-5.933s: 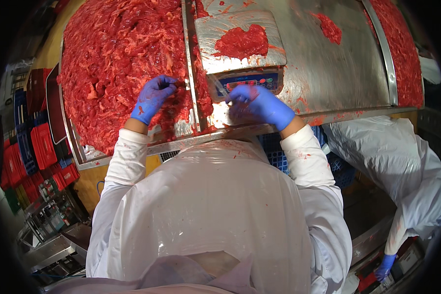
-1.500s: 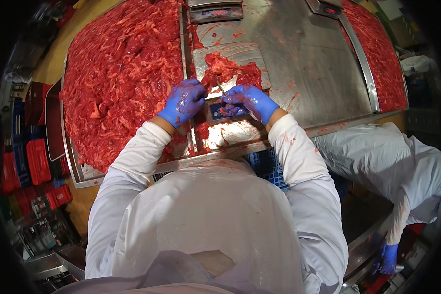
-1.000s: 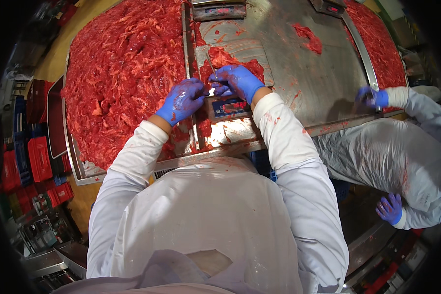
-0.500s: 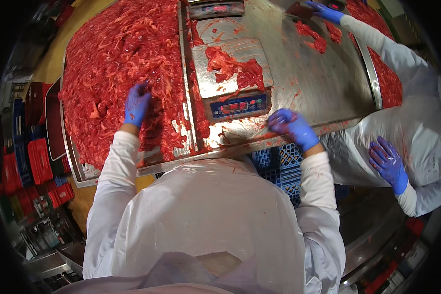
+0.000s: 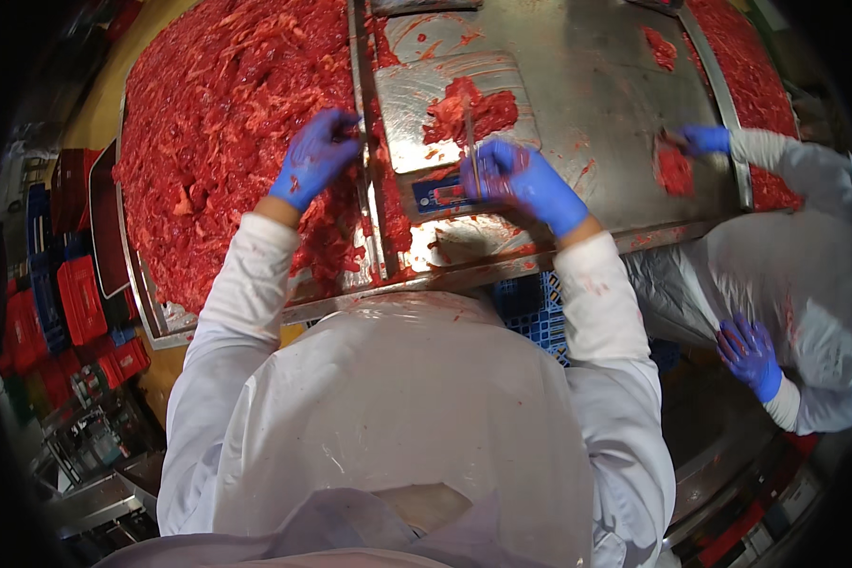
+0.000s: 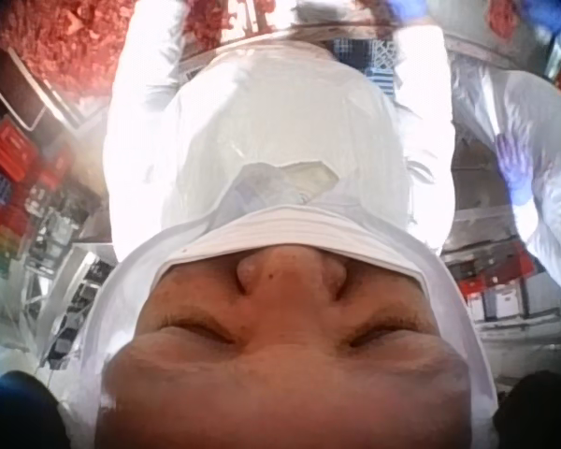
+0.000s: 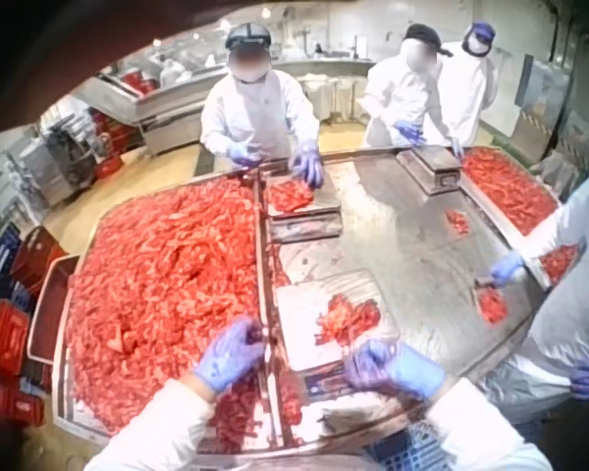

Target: The person scoops ground meat from a large pile onto a digital scale, adjusts the amount with a knife, and transfers the weighed portions into a plastic bag. The process is repeated continuously throughout the clip.

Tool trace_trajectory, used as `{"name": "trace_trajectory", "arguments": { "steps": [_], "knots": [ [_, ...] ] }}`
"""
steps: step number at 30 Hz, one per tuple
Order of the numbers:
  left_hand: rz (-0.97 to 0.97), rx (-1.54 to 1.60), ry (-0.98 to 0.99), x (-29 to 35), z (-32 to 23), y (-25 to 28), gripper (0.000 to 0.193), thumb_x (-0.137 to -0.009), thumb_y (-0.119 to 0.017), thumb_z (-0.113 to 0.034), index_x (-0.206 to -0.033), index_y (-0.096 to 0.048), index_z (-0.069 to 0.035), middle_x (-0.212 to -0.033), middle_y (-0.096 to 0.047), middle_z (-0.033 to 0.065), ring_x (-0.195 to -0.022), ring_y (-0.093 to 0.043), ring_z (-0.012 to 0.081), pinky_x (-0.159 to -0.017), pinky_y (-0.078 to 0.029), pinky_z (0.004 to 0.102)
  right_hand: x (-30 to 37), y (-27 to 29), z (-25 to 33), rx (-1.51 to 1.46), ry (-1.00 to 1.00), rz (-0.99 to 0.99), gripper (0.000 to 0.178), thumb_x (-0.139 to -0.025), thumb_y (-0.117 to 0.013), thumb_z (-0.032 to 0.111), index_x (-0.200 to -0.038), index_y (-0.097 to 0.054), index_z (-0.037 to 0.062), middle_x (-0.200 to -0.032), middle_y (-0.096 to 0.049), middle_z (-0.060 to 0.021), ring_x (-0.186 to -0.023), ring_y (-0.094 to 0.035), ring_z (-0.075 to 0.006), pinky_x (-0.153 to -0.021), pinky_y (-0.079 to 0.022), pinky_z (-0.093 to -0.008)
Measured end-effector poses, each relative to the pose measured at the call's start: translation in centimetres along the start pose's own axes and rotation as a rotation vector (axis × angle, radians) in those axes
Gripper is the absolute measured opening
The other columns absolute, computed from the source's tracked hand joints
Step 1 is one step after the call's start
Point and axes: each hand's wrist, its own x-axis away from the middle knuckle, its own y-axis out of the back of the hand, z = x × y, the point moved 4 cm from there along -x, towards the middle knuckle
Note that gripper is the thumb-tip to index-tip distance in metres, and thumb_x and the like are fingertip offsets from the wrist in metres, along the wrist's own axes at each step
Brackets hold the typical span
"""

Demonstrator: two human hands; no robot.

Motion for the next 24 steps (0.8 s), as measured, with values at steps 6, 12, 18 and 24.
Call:
{"name": "trace_trajectory", "arguments": {
  "steps": [6, 12, 18, 24],
  "knots": [
    [0.275, -0.294, 0.022, 11.8, 7.4, -9.1, 0.020, -0.084, -0.074, -0.018, -0.100, -0.069, -0.008, -0.101, -0.068, 0.0238, -0.096, -0.067, 0.0425, -0.085, -0.056, 0.0490, 5.0, -6.5, -5.3, 0.572, -0.343, 0.482, 0.026, -0.084, -0.080, 0.022, -0.105, -0.071, 0.0087, -0.088, -0.070, -0.0122, -0.085, -0.067, -0.0231, -0.082, -0.053, -0.0380],
    [0.596, 0.225, 0.108, 10.3, 7.9, -7.0, 0.012, -0.087, -0.074, -0.016, -0.090, -0.067, -0.006, -0.091, -0.072, 0.0096, -0.082, -0.069, 0.0258, -0.079, -0.056, 0.0381, 3.4, -9.2, -4.3, 0.368, -0.260, 0.461, 0.025, -0.090, -0.077, 0.016, -0.112, -0.072, 0.0076, -0.099, -0.074, -0.0114, -0.089, -0.067, -0.0217, -0.085, -0.053, -0.0364],
    [0.559, 0.962, -0.065, 4.3, -7.2, -0.6, 0.018, -0.091, -0.074, -0.015, -0.102, -0.070, -0.001, -0.100, -0.071, 0.0073, -0.086, -0.066, 0.0149, -0.084, -0.055, 0.0326, 4.1, -5.3, -0.8, -0.295, -0.238, 0.118, 0.020, -0.093, -0.076, 0.012, -0.112, -0.071, 0.0061, -0.094, -0.071, -0.0016, -0.089, -0.065, -0.0123, -0.083, -0.053, -0.0300],
    [0.027, 0.148, -0.060, 0.2, -0.2, -0.2, 0.038, -0.089, -0.077, -0.021, -0.121, -0.071, -0.001, -0.115, -0.074, 0.0108, -0.105, -0.069, 0.0186, -0.093, -0.054, 0.0326, 8.5, -1.4, -2.5, -0.218, -0.327, -0.028, 0.019, -0.092, -0.074, 0.007, -0.110, -0.069, 0.0006, -0.095, -0.073, -0.0048, -0.089, -0.070, -0.0138, -0.087, -0.056, -0.0295]
  ]
}}
